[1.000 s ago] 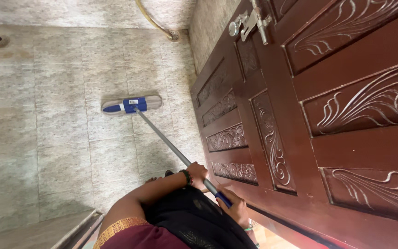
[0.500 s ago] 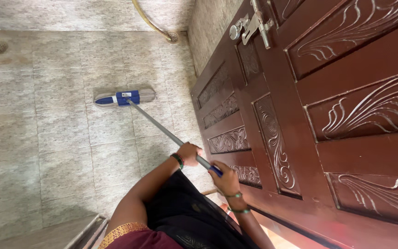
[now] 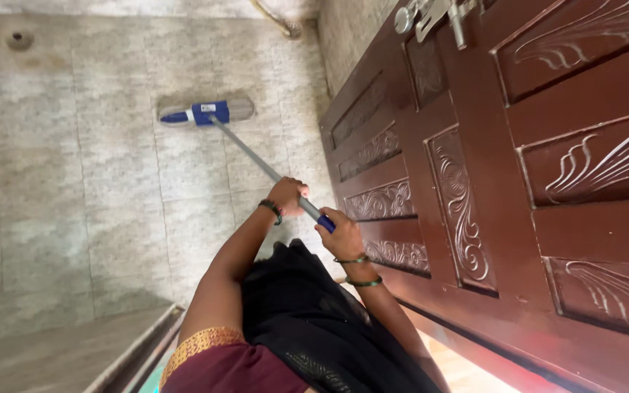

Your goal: The person mops a tiled floor using a flat mop, moving the tool across the surface near a wooden door and various plastic buckets.

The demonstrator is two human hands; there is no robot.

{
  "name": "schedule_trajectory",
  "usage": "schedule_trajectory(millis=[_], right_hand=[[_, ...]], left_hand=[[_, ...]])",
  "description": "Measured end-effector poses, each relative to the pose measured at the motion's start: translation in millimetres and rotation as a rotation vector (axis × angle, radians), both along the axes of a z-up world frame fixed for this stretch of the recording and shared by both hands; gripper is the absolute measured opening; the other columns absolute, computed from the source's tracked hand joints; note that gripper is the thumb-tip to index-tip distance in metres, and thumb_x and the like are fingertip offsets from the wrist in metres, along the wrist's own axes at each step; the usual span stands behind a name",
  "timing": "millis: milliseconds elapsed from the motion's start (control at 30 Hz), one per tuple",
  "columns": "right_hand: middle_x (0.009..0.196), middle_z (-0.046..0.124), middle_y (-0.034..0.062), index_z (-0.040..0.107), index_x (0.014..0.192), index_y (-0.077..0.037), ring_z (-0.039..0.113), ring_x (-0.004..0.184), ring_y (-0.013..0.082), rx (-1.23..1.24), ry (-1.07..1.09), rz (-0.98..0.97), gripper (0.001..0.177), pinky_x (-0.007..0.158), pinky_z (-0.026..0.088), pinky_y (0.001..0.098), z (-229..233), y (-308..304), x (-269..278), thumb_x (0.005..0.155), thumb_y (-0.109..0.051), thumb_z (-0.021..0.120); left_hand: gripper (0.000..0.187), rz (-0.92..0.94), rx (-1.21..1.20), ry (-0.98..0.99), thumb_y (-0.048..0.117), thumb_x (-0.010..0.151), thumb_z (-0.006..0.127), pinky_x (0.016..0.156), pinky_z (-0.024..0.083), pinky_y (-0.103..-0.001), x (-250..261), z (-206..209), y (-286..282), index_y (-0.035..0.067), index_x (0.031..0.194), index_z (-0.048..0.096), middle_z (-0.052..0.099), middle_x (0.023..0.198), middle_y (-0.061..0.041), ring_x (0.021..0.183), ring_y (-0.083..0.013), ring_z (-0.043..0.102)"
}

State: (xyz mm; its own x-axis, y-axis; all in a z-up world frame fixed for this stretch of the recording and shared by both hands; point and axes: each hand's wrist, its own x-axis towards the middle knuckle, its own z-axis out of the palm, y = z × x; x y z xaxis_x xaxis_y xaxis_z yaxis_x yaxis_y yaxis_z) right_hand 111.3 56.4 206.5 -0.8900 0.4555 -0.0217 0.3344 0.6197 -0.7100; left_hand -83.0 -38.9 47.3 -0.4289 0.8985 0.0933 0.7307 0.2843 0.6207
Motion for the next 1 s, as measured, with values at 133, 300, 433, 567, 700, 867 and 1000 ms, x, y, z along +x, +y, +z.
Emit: schedule_trajectory(millis=[133, 300, 433, 567, 700, 867, 1000], right_hand=[[0.11, 0.074, 0.0171, 0.071, 0.117, -0.009, 0.074, 0.096, 0.0363, -0.028, 0.044, 0.031, 0.044, 0.082, 0.06, 0.041, -9.0, -1.1, 28.8, 0.075, -0.015, 0.084], [0.116, 0.075, 0.0147, 0.07, 0.121, -0.009, 0.076, 0.102, 0.0287, -0.151, 0.058, 0.1, 0.045, 0.088, 0.059, 0.036, -14.7, -1.1, 86.1, 0.077, -0.012, 0.082], [0.122, 0.074, 0.0143, 0.07, 0.121, -0.008, 0.076, 0.105, 0.0273, -0.164, 0.075, 0.108, 0.043, 0.088, 0.06, 0.0349, 8.1, 4.9, 137.5, 0.079, -0.009, 0.079], [0.109, 0.078, 0.0126, 0.073, 0.118, -0.006, 0.078, 0.096, 0.0234, -0.219, -0.044, -0.033, 0.034, 0.081, 0.059, 0.0327, 47.7, 16.7, 173.5, 0.084, -0.009, 0.078], [0.101, 0.081, 0.0134, 0.074, 0.116, -0.002, 0.078, 0.092, 0.0203, -0.346, 0.029, -0.153, 0.025, 0.08, 0.06, 0.0297, 67.3, 21.4, 184.7, 0.092, -0.004, 0.067], [0.103, 0.08, 0.0141, 0.075, 0.111, -0.001, 0.08, 0.094, 0.0194, -0.123, 0.062, -0.11, 0.023, 0.081, 0.061, 0.0306, 83.6, 20.9, 164.6, 0.089, -0.004, 0.071], [0.114, 0.076, 0.0204, 0.074, 0.114, 0.002, 0.074, 0.108, 0.0294, -0.006, 0.201, 0.056, 0.027, 0.089, 0.058, 0.0342, 95.8, 20.7, 142.7, 0.087, -0.002, 0.072]], left_hand=[[0.023, -0.044, -0.311, 0.041, 0.031, 0.062, 0.076, 0.086, 0.052, -0.043, 22.9, 10.0, 3.9, 0.014, 0.077, 0.072, 0.072, 0.082, -0.011, 0.089, -0.034, 0.067], [0.024, -0.142, -0.516, 0.048, 0.032, 0.062, 0.075, 0.091, 0.05, -0.04, 68.7, 13.2, 4.8, 0.013, 0.075, 0.074, 0.074, 0.078, -0.011, 0.085, -0.0312, 0.07], [0.025, -0.181, -0.472, 0.058, 0.035, 0.062, 0.074, 0.087, 0.05, -0.041, 121.5, 24.3, 9.0, 0.013, 0.073, 0.075, 0.072, 0.076, -0.011, 0.081, -0.0319, 0.07], [0.022, -0.25, -0.515, -0.014, 0.033, 0.065, 0.071, 0.09, 0.048, -0.04, 168.6, 48.2, 21.6, 0.013, 0.073, 0.074, 0.073, 0.075, -0.012, 0.079, -0.0302, 0.072], [0.026, -0.236, -0.445, -0.03, 0.036, 0.068, 0.072, 0.089, 0.047, -0.04, 190.5, 57.1, 28.9, 0.011, 0.075, 0.074, 0.073, 0.075, -0.014, 0.081, -0.0295, 0.07], [0.02, -0.282, -0.358, -0.025, 0.031, 0.066, 0.071, 0.084, 0.046, -0.042, 176.6, 55.9, 25.9, 0.015, 0.077, 0.071, 0.072, 0.075, -0.008, 0.08, -0.0289, 0.069], [0.017, -0.194, -0.125, -0.105, 0.028, 0.062, 0.072, 0.078, 0.046, -0.044, 156.9, 53.1, 18.8, 0.018, 0.075, 0.069, 0.071, 0.073, -0.005, 0.073, -0.0288, 0.068]])
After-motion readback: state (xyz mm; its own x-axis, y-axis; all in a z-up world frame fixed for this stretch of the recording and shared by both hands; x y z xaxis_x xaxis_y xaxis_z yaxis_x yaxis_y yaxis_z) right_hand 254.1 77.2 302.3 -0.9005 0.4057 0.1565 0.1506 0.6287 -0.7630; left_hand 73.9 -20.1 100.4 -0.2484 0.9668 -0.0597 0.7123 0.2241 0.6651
